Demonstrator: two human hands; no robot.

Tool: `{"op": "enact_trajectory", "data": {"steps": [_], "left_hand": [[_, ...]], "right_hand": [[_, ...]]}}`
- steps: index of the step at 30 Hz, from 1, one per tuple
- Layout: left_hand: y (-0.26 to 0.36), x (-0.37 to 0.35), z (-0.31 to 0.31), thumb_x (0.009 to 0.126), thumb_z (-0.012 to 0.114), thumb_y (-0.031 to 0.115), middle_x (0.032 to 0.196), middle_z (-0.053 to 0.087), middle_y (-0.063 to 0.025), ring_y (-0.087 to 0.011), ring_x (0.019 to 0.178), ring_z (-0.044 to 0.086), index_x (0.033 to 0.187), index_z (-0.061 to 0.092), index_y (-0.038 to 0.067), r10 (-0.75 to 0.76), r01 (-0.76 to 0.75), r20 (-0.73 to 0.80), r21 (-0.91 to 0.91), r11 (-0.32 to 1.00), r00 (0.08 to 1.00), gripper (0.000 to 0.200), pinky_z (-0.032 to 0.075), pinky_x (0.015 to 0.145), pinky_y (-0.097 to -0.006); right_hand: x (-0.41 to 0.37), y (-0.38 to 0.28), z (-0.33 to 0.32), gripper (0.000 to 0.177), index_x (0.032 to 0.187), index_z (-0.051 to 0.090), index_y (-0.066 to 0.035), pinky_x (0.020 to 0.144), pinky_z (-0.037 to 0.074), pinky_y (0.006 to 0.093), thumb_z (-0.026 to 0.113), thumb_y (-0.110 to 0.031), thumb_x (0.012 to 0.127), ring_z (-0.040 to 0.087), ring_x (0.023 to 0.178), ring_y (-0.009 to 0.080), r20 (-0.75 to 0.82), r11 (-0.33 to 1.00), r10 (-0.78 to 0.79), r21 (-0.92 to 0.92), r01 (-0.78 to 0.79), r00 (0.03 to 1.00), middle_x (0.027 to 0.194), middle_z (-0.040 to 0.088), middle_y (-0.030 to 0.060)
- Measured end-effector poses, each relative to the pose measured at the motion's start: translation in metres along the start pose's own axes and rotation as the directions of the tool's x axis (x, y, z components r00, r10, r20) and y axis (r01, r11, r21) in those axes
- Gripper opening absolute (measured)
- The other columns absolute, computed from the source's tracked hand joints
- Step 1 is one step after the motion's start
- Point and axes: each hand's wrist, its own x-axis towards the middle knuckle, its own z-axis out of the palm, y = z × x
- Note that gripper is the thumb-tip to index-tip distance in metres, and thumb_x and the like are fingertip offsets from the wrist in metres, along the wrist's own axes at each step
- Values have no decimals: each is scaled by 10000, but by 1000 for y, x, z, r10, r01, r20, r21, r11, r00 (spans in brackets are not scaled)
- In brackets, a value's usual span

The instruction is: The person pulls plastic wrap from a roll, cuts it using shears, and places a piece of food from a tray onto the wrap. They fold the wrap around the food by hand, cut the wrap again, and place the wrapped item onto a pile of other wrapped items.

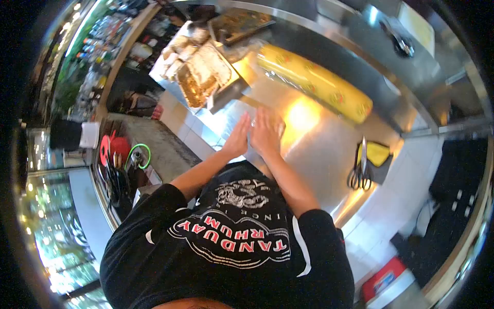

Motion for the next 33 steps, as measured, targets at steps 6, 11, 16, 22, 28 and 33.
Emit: {"op": "enact_trajectory", "data": {"steps": [6, 11, 16, 22, 28, 33], "left_hand": [[8, 2, 0, 846, 446, 93, 1504, 192, -171, -284, 1407, 155, 1437, 181, -9, -73, 65, 158, 60, 996, 985, 655, 140, 1144, -405], [8, 9, -12, 927, 400, 147, 1501, 174, -187, -336, 1334, 307, 1450, 171, 54, -169, 223, 211, -270, 937, 963, 579, 315, 1064, -421], [-21, 17, 47, 939, 446, 304, 1226, 532, -236, -374, 1157, 507, 1306, 433, 2, -622, 573, 64, -474, 669, 780, 475, 408, 972, -414], [-16, 45, 46, 865, 499, 565, 1151, 585, -248, -339, 1075, 574, 1245, 511, -12, -592, 685, 358, -487, 541, 722, 692, 444, 914, -404], [-12, 56, 38, 648, 682, 652, 1051, 622, -222, -309, 962, 608, 1172, 542, -64, -588, 724, 426, -462, 513, 688, 898, 469, 849, -384], [-20, 55, 48, 579, 760, 586, 1050, 629, -208, -287, 928, 622, 1154, 552, -55, -378, 671, 554, -623, 403, 742, 885, 494, 806, -366]], "right_hand": [[0, 7, 17, 524, 1367, 380, -28, 1106, 140, 520, 385, -296, 916, 275, 1354, 292, 49, 996, -23, -80, 27, 999, 1456, 316, 147], [7, -11, -12, 525, 1366, 375, -16, 1087, 152, 557, 370, -304, 927, 268, 1358, 306, 35, 995, 65, -84, -62, 997, 1456, 317, 152], [-8, 13, 29, 579, 1386, 335, -17, 1066, 178, 581, 418, -325, 903, 238, 1372, 318, 39, 992, -105, -72, 108, 994, 1459, 302, 170], [-9, 21, -16, 539, 1279, 441, 28, 992, 331, 515, 449, -354, 898, 409, 1223, 380, -31, 935, 338, 125, -332, 941, 1309, 428, 265], [-44, 66, 35, 323, 1014, 574, 32, 698, 462, 332, 518, -256, 880, 559, 746, 230, 341, 583, 515, 534, -613, 787, 800, 581, 110], [-45, 58, 9, 246, 956, 546, -17, 640, 437, 255, 530, -255, 898, 501, 706, 126, 426, 271, 473, 763, -587, 771, 816, 534, 25]]}}
